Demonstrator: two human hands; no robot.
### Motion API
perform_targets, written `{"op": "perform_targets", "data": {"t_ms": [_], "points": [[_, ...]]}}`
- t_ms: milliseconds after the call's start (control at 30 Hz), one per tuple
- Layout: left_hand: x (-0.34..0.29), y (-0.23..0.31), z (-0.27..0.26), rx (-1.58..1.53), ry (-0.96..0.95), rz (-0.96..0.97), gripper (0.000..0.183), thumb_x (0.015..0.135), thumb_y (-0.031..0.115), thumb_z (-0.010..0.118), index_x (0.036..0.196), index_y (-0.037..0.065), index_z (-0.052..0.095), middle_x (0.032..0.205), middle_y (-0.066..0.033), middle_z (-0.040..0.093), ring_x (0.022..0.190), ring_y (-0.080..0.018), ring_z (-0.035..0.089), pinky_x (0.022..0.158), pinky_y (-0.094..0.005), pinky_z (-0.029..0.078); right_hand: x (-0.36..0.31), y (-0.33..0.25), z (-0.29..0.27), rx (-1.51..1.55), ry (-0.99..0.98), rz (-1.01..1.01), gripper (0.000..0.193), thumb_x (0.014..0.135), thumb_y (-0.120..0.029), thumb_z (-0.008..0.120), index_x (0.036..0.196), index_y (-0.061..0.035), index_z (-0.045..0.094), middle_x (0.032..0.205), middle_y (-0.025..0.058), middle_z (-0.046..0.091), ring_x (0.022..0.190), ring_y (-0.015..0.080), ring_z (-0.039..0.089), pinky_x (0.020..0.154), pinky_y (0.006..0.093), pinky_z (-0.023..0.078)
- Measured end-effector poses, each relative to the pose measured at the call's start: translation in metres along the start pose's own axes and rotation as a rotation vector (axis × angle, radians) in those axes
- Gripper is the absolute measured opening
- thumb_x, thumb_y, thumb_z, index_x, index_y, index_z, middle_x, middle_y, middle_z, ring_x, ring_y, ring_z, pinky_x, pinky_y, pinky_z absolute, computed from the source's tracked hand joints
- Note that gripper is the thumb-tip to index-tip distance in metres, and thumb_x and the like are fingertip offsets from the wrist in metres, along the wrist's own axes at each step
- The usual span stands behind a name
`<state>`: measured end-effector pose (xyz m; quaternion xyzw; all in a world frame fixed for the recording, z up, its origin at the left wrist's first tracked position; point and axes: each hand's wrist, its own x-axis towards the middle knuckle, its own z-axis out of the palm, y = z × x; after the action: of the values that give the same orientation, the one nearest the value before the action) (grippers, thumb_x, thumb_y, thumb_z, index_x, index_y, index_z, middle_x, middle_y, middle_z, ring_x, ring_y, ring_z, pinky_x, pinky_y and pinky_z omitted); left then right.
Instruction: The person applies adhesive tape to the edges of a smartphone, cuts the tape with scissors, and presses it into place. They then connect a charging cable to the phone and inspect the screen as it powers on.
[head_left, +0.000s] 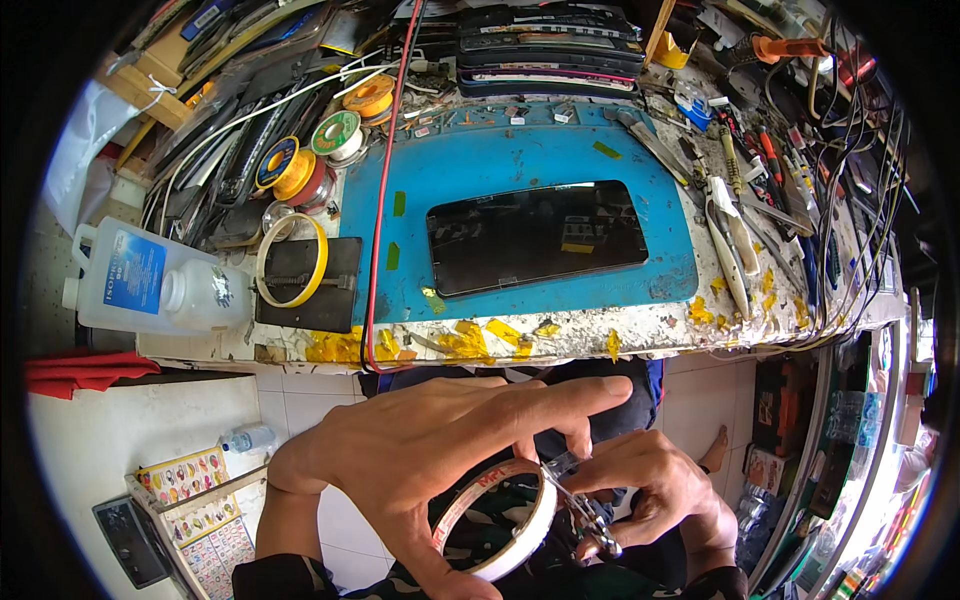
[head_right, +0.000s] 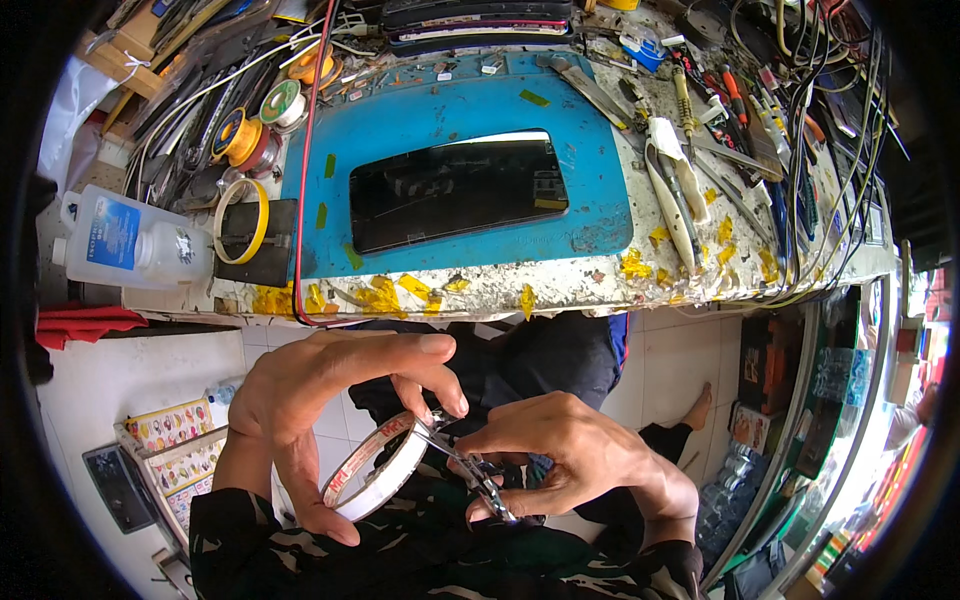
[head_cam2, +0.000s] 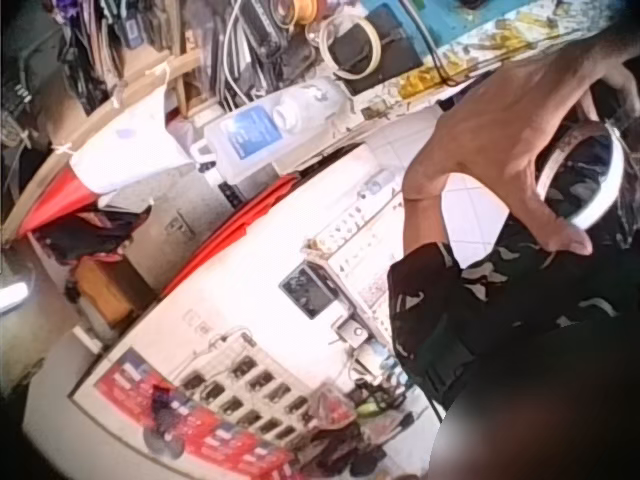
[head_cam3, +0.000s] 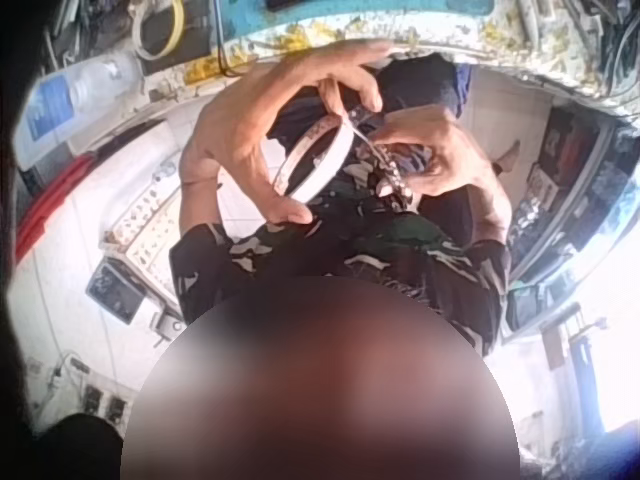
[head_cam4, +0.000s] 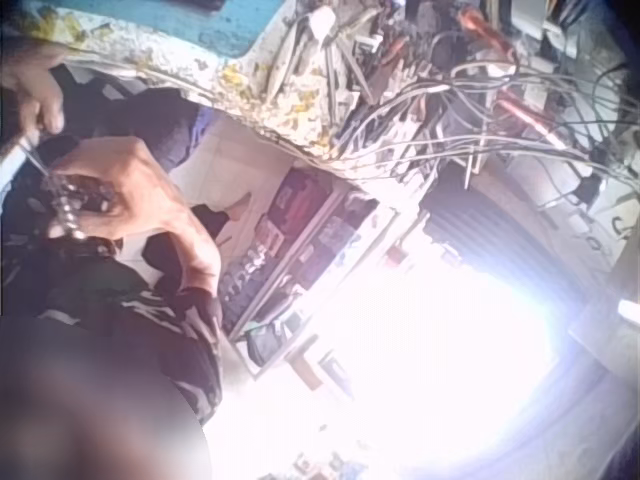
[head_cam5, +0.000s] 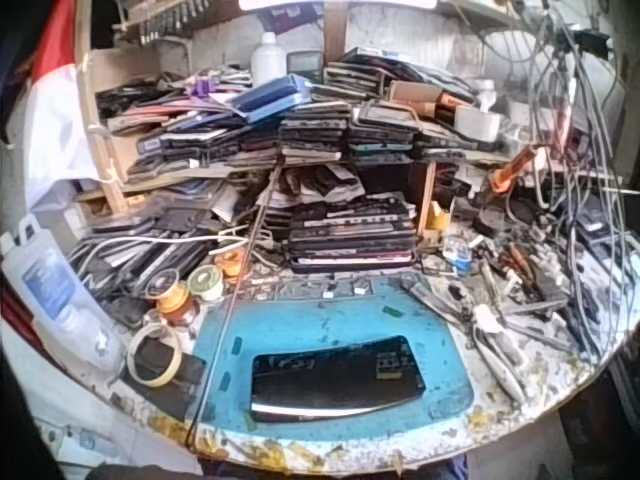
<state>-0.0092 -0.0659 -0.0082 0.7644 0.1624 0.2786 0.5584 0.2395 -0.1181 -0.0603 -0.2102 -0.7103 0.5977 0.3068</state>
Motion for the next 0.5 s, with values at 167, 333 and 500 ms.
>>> {"op": "perform_targets", "data": {"t_ms": [167,333,500], "points": [[0.0008,-0.0013,0.0002,-0.011,0.010,0.005,0.109,0.062,0.052,0.085,0.139,-0.011,0.039,0.108,-0.0222,0.066,0.092,-0.0308,0.069,0.074,-0.0377,0.057,0.0003,-0.0010,-0.0016,-0.003,0.010,0.008,0.044,0.075,-0.021,0.084,0.109,0.0032,0.068,0.082,0.0120,0.070,0.062,0.0215,0.064,0.052,0.0312,0.048],[-0.0017,-0.0007,0.0007,-0.015,-0.003,-0.025,0.111,0.061,0.054,0.085,0.140,-0.009,0.039,0.109,-0.0220,0.066,0.093,-0.0310,0.069,0.074,-0.0379,0.057,-0.0003,-0.0012,-0.0035,-0.009,0.003,0.010,0.042,0.075,-0.019,0.084,0.107,0.0032,0.068,0.082,0.0121,0.070,0.061,0.0220,0.064,0.051,0.0312,0.048],[-0.0031,-0.0051,0.0024,-0.015,0.005,0.006,0.113,0.062,0.058,0.084,0.140,-0.009,0.038,0.109,-0.0226,0.066,0.093,-0.0312,0.069,0.074,-0.0383,0.057,-0.0018,-0.0006,-0.0015,0.003,0.021,0.007,0.041,0.075,-0.018,0.084,0.106,0.0033,0.068,0.081,0.0118,0.070,0.061,0.0220,0.064,0.050,0.0313,0.047]]}}
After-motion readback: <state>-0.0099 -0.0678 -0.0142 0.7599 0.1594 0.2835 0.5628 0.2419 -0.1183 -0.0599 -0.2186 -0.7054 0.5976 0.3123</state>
